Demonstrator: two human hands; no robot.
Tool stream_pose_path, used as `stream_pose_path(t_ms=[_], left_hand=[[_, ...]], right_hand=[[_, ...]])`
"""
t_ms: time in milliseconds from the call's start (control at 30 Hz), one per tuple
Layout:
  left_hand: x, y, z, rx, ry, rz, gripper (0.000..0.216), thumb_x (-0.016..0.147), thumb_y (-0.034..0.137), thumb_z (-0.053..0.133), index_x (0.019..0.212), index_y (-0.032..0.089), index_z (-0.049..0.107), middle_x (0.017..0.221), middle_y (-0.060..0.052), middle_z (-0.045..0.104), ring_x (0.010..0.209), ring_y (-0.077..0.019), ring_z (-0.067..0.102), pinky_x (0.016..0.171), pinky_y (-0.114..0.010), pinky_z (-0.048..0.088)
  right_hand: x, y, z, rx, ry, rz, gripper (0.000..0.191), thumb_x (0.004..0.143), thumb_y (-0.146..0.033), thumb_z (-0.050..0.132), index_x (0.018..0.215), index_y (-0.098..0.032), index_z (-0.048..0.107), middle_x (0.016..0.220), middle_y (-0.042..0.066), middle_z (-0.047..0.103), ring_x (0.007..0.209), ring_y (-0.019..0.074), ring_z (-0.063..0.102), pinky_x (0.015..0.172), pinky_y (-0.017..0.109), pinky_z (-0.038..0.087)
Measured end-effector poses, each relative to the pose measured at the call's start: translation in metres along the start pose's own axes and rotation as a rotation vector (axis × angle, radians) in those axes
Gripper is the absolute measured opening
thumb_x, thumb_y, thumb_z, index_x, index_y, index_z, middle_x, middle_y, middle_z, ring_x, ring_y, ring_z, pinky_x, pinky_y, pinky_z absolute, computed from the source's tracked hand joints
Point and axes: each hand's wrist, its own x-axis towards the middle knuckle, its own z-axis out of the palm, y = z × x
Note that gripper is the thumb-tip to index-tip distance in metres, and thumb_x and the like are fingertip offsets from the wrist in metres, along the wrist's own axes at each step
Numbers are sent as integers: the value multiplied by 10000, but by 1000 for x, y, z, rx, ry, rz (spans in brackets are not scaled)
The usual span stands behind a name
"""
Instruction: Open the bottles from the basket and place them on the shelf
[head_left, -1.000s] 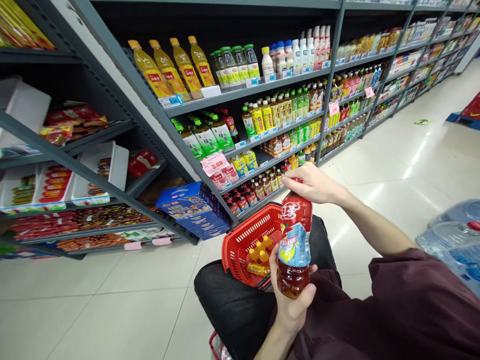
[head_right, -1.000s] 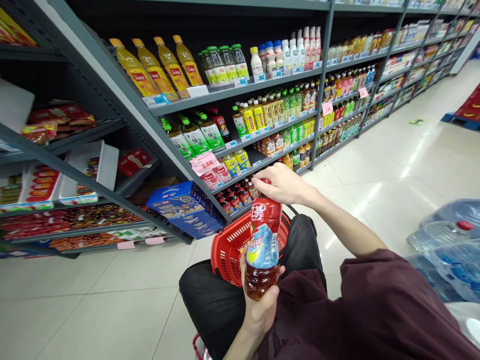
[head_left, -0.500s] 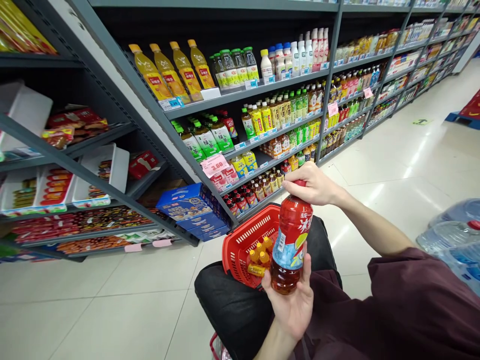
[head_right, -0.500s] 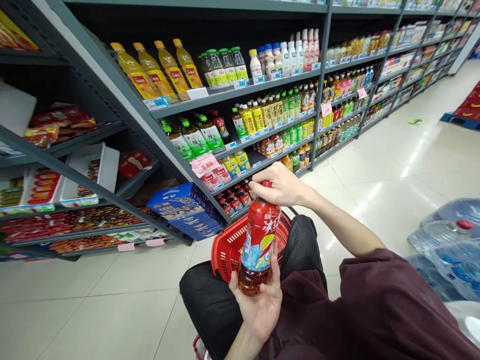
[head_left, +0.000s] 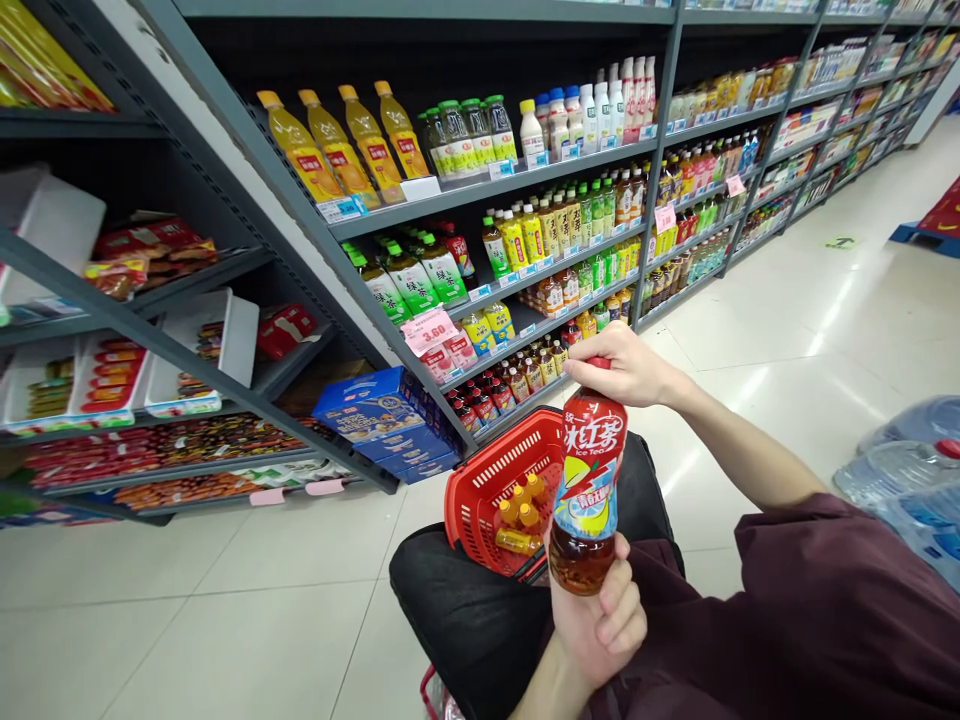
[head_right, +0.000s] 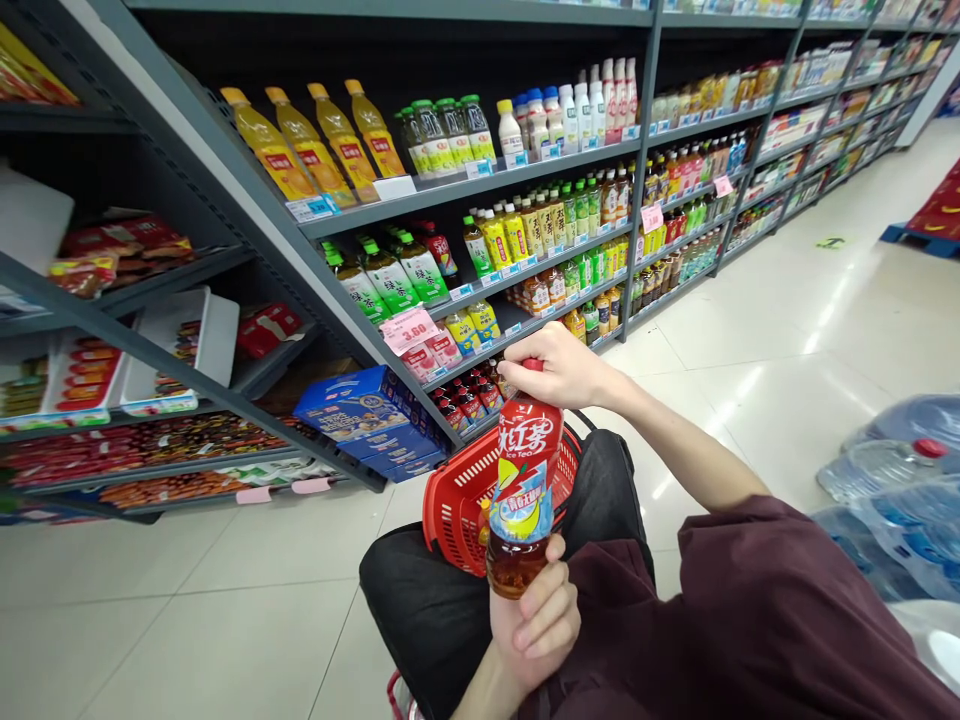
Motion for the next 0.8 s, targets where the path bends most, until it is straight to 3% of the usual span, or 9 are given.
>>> stream_pose_path(t_ms=[100,233,367,500,633,800], left_hand=[[0,0,-2,-9,-46,-3,417,1093,326,407,1113,1,668,610,25,554,379,-42,299,408,-137,411],[2,1,-3,-6,-109,-16,333,1050,206,402,1097,-1,658,565,40,510,370,-59,266,411,-146,410],[1,0,-2,16,-56,-8,299,1029,187,418,1092,21,658,566,49,496,368,-51,234,388,-133,359],[-1,0,0,31,28,21,452,1072,401,448,1180,17,660,604,39,518,389,-32,294,382,-120,329],[0,3,8,98,135,55,711,958,659,597,1222,5,691,723,-30,611,550,-71,554,435,-136,426],[4,9,16,280,297,112,708,843,708,724,1121,57,759,905,-109,709,779,-147,695,468,-138,498]], right_hand=[[0,0,0,-4,-11,15,437,914,-286,481,524,-124,370,513,-41,276,511,3,205,513,180,216],[0,1,2,-9,0,39,432,906,-294,467,538,-131,310,526,-39,236,523,7,182,517,193,197],[0,3,3,-11,-6,48,429,911,-304,461,552,-137,298,532,-40,232,529,12,184,526,201,200],[0,3,3,-17,-24,53,438,938,-322,461,566,-139,319,538,-41,253,549,19,190,545,206,211],[0,6,1,-5,-41,56,443,961,-342,474,589,-140,342,547,-43,285,562,23,222,562,200,229],[0,14,-1,3,-21,54,450,981,-366,484,608,-134,389,560,-44,336,572,21,272,592,193,252]])
